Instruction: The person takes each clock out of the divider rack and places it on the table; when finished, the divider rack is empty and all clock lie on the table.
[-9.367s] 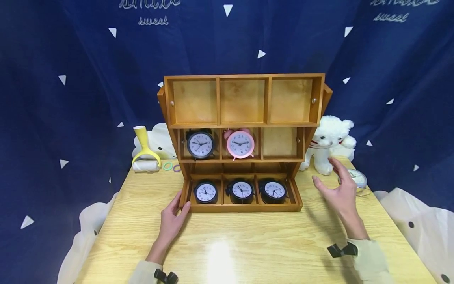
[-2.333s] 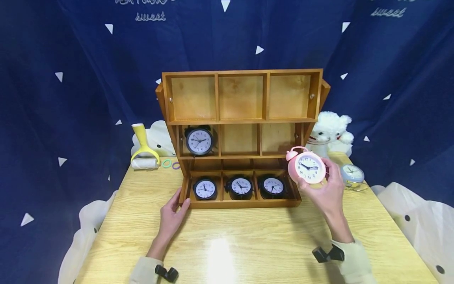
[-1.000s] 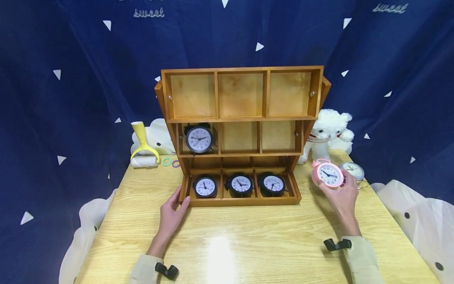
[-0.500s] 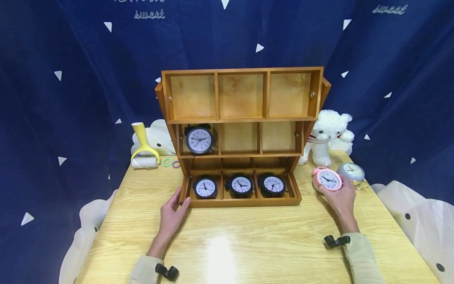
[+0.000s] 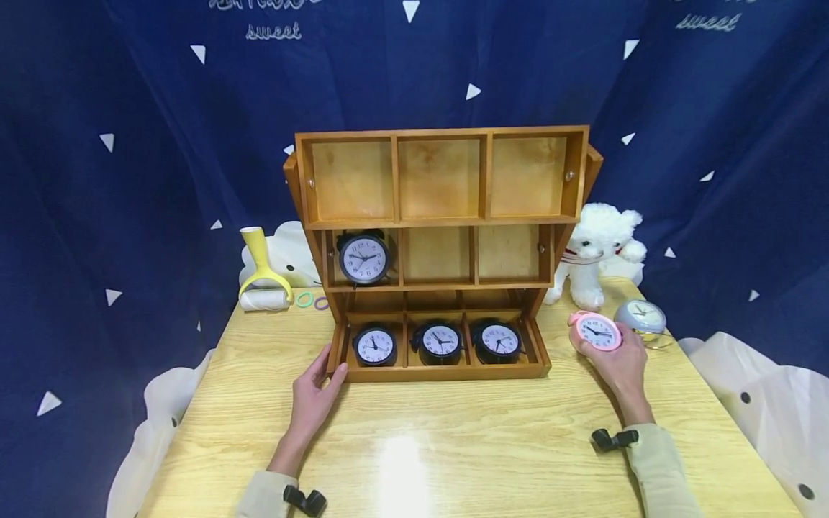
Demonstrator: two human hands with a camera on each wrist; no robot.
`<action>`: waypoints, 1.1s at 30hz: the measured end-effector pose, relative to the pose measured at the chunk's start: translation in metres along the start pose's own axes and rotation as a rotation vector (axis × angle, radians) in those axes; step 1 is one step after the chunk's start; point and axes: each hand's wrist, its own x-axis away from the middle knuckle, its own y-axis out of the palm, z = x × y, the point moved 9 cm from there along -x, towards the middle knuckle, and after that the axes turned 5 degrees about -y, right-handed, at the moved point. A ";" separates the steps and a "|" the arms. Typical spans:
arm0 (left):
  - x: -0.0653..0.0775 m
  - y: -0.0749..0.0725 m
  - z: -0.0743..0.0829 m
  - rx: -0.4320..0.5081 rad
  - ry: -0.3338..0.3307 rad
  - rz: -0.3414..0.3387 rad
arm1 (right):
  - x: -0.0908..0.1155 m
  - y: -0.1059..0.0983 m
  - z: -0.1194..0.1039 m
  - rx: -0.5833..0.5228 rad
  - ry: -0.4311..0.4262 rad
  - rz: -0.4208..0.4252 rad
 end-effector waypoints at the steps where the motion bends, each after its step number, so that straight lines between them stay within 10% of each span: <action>1: 0.000 0.000 0.000 -0.001 0.002 0.000 | -0.001 0.000 0.000 -0.001 0.000 -0.001; 33: 0.000 0.000 -0.002 0.027 -0.017 0.000 | -0.002 -0.024 -0.042 -0.201 -0.081 0.167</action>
